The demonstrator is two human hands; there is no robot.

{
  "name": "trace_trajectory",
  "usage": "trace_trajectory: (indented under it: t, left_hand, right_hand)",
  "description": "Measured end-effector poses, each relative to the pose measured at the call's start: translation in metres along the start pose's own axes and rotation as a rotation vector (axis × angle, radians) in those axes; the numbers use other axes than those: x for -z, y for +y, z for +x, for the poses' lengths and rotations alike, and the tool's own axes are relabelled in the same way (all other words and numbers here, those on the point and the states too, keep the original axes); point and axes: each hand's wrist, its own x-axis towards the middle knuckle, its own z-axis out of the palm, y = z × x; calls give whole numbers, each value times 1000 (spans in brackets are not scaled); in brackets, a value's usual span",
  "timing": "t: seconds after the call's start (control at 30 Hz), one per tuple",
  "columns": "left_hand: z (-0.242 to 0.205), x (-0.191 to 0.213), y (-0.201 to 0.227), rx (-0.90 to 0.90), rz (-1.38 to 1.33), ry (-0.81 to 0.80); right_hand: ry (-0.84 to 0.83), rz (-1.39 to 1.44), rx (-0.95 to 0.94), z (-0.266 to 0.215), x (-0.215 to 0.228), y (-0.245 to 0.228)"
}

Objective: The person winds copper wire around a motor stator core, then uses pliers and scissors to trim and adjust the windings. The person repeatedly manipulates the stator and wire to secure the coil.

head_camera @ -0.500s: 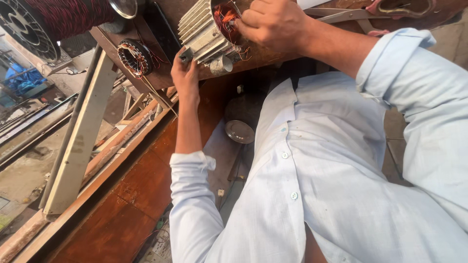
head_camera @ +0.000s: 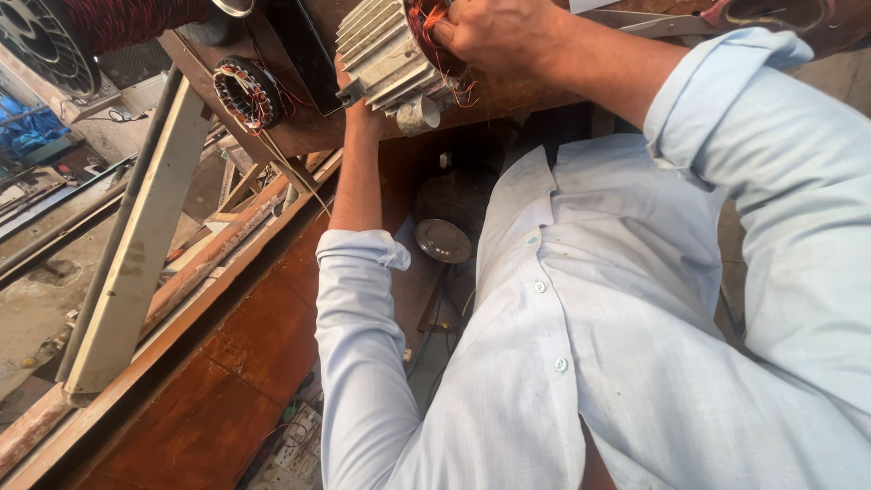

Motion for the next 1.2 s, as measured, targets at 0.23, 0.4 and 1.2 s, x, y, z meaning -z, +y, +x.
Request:
trace_trajectory:
  t: [0.23,0.4,1.2]
  left_hand:
    - [-5,-1,6,19,85,12]
    - [-3,1,12,38,135,-7]
    - [-25,-36,39,-47,83,-39]
  right_hand:
    - [35,104,66,-13,-1,17]
    - [17,116,67,-9,-10,20]
    - [-53,106,-25,-7,41,0]
